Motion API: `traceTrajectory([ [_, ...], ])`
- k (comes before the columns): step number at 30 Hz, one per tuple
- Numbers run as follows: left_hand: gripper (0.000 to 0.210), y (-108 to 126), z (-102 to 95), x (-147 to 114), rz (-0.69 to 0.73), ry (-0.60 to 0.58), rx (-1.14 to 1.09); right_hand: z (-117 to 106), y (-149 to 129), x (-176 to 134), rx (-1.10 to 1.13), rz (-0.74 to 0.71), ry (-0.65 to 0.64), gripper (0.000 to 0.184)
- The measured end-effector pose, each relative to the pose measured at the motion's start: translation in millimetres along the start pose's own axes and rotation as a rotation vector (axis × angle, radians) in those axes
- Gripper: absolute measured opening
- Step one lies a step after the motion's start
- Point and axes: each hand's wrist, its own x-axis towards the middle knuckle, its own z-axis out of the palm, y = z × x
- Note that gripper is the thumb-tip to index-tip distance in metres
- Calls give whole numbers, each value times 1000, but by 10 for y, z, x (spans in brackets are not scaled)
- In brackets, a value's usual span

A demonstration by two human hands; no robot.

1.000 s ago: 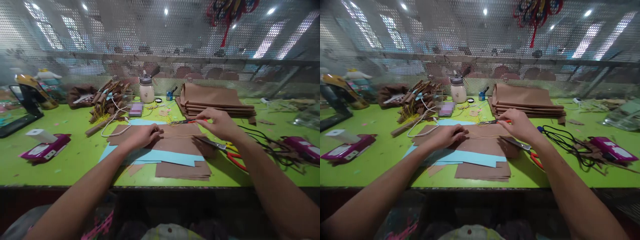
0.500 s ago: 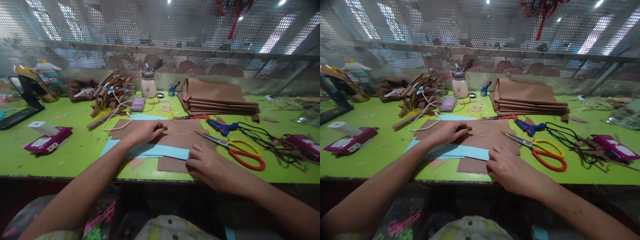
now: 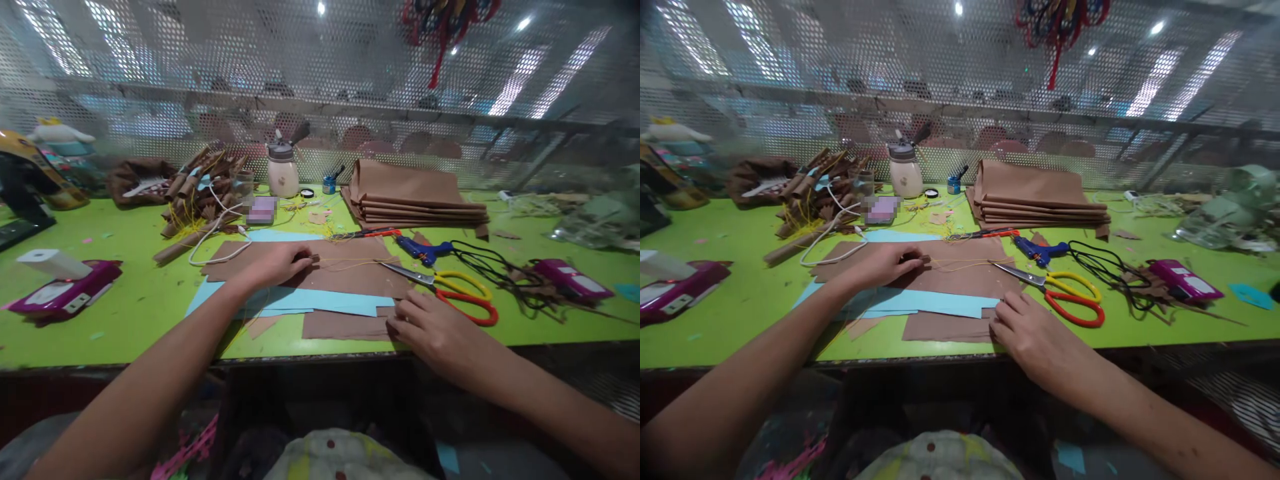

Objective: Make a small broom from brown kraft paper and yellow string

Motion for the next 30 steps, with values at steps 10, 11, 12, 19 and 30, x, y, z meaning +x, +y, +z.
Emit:
traceTrajectory([
  [10,38,-25,11,8,-15,6,-45,-6,7,35,-87,-19,2,21],
  [11,37,-22,9,6,-17,5,-44,12,25,30,-75,-20,20,23],
  [12,37,-17,6,3,-19,6,-42,30,44,23,-61,-22,36,24],
  [19,36,-12,7,-9,-24,1,-36,56,132,-23,62,-44,87,28],
  [30,36,-34,37,-11,-12,23,-59,229,-1,-250,389,65,251,26],
])
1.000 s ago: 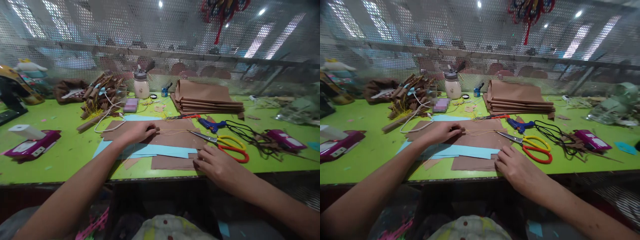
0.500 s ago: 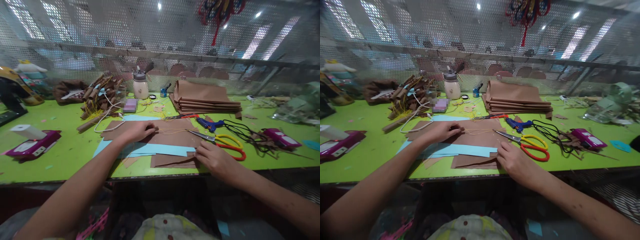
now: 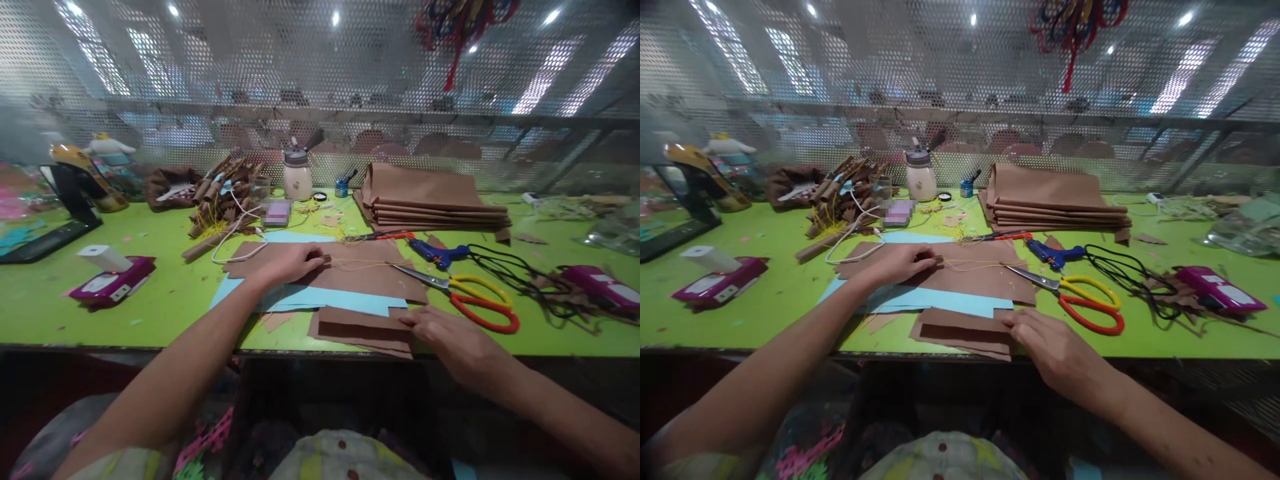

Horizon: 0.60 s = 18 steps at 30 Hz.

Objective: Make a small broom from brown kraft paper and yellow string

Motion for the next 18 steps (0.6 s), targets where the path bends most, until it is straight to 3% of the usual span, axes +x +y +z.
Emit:
traceTrajectory([
  [8,38,-7,9,9,-4,7,0,-40,-29,-53,173,373,193,12],
  [14,39,9,6,7,-14,1,14,125,-94,-80,191,219,135,31],
  [18,35,54,-24,-6,-49,19,21,139,-127,-52,238,129,200,26],
])
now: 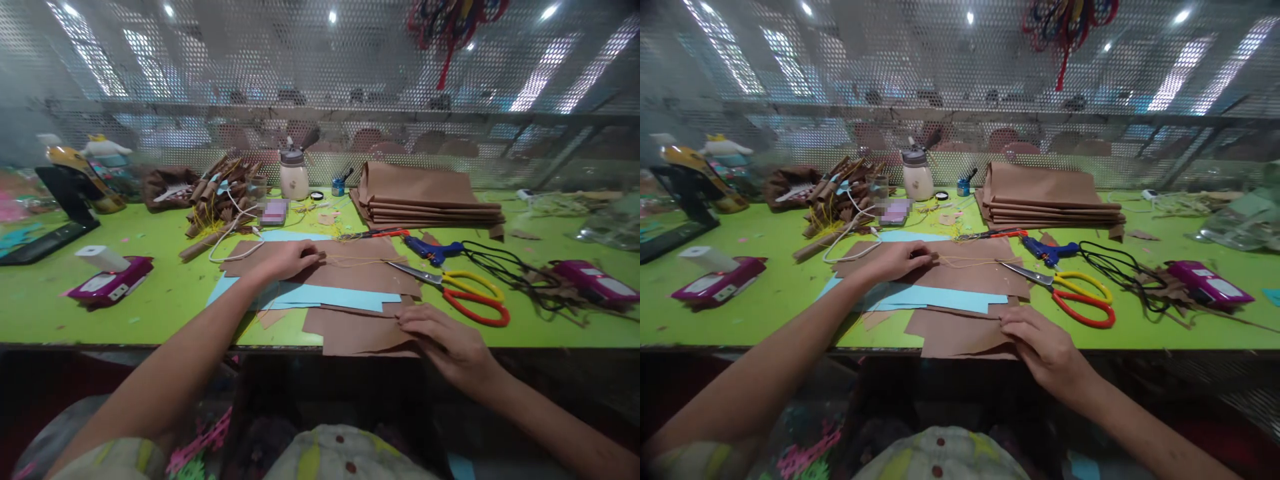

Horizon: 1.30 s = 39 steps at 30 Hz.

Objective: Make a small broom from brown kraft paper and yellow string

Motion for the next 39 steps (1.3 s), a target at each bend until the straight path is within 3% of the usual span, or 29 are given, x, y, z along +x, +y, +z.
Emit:
traceTrajectory([
  [4,31,107,-84,-13,-23,35,-30,70,-38,37,64,40,61,17],
  [8,29,286,-198,-30,59,34,-55,114,-44,78,111,125,56,13],
  [15,25,664,-236,-167,117,-240,-155,-108,-52,174,234,436,183,10],
  [20,20,578,-30,-158,168,-288,-118,-220,-53,74,270,500,253,9],
  [26,30,483,69,-154,62,-293,-346,-136,-40,3,269,630,354,15],
  [29,35,522,55,-179,47,-293,-338,-95,-64,14,305,545,279,12],
  [31,37,540,48,-189,58,-280,-307,-94,-107,11,356,351,169,8],
  [34,37,536,54,-187,45,-284,-315,-118,-179,-6,391,85,14,19],
  [39,37,518,70,-161,31,-311,-361,-161,-218,-38,370,38,-78,26],
])
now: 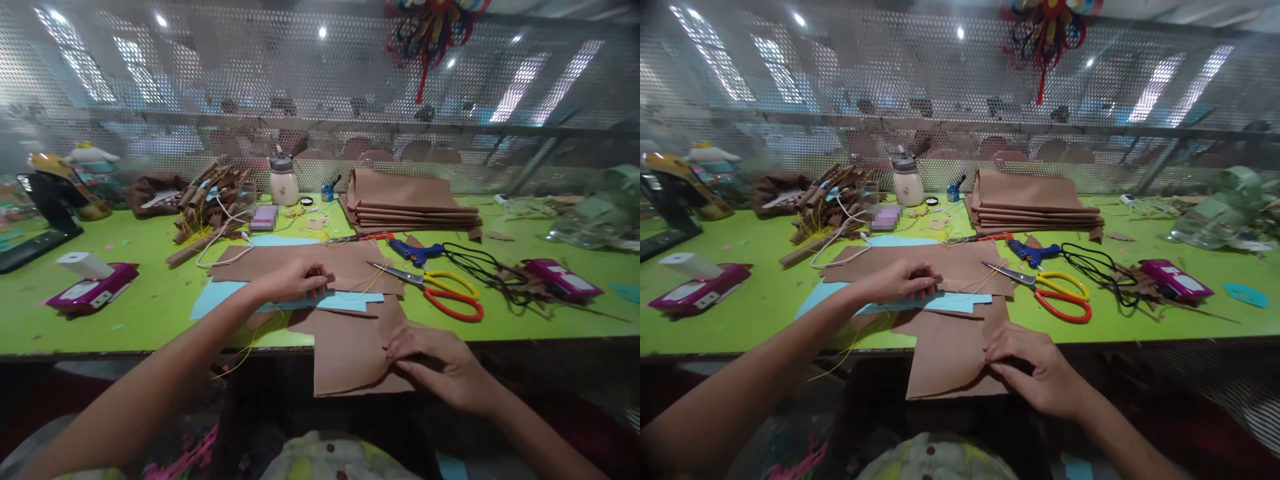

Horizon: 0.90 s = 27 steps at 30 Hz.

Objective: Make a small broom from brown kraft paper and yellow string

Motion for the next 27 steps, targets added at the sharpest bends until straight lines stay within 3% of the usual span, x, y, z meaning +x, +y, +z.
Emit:
traceTrajectory([
  [6,35,119,-2,-29,56,26,4,-14,62,-25,29,-16,49,23],
  [12,31,270,63,-135,105,115,299,-25,49,-54,13,-37,179,22],
  [20,30,135,170,-68,18,196,580,-7,51,-117,-72,135,380,12],
  [24,43,136,162,-83,39,231,637,118,56,-1,-78,140,463,11],
  [27,61,162,132,-156,-3,184,673,155,87,127,-38,135,534,10],
])
